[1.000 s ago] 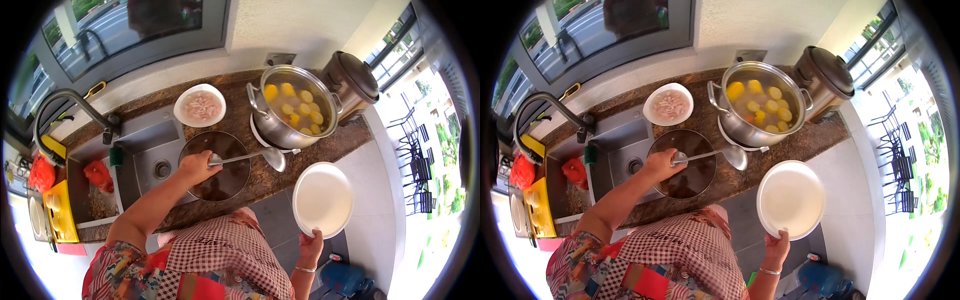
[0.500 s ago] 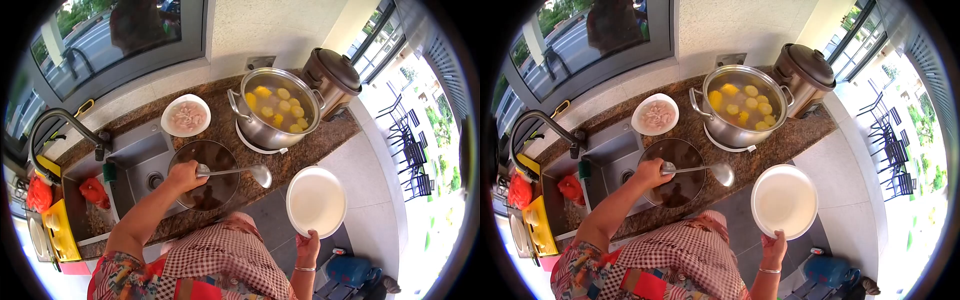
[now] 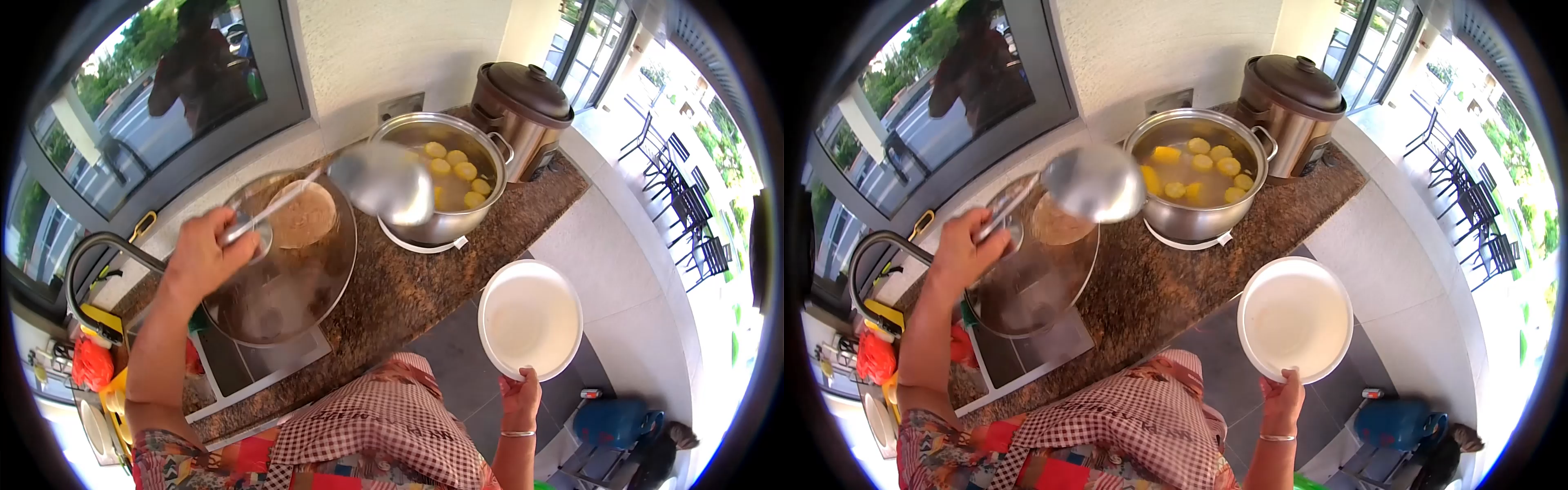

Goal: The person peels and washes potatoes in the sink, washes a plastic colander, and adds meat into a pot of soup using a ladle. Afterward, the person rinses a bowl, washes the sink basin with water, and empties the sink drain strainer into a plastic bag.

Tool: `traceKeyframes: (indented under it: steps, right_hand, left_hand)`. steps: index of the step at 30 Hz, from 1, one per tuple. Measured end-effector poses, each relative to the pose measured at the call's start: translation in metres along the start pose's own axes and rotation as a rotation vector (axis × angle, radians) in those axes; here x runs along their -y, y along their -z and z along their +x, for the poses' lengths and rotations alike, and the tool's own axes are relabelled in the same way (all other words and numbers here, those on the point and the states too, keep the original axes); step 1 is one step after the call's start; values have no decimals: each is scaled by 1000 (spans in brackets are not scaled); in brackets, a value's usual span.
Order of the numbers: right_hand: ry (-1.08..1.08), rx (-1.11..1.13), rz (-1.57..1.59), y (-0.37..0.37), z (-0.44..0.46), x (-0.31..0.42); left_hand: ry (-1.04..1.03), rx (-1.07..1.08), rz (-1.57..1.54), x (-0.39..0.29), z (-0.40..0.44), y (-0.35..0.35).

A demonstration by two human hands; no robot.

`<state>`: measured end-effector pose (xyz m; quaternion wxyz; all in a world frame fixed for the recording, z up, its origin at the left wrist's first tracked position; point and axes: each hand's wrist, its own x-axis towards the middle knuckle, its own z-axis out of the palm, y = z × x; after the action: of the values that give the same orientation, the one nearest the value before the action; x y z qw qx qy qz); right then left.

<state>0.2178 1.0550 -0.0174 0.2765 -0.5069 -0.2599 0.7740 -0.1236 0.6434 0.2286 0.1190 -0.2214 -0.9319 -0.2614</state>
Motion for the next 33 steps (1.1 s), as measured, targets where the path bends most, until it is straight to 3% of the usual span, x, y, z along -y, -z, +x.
traceKeyframes:
  steps: [5, 14, 23, 33]
  right_hand:
    - [26, 4, -6, 18, -3, 2]
    - [26, -76, 99, 70, -4, 6]
    - [29, -230, 172, 98, -5, 19]
    - [2, -171, 137, 94, 12, 22]
  left_hand:
    - [-146, 52, -78, -60, 83, -3]
    - [-249, 220, -22, -158, 201, -108]
    - [-276, 232, -27, -168, 239, -188]
    - [-253, 220, -15, -162, 233, -212]
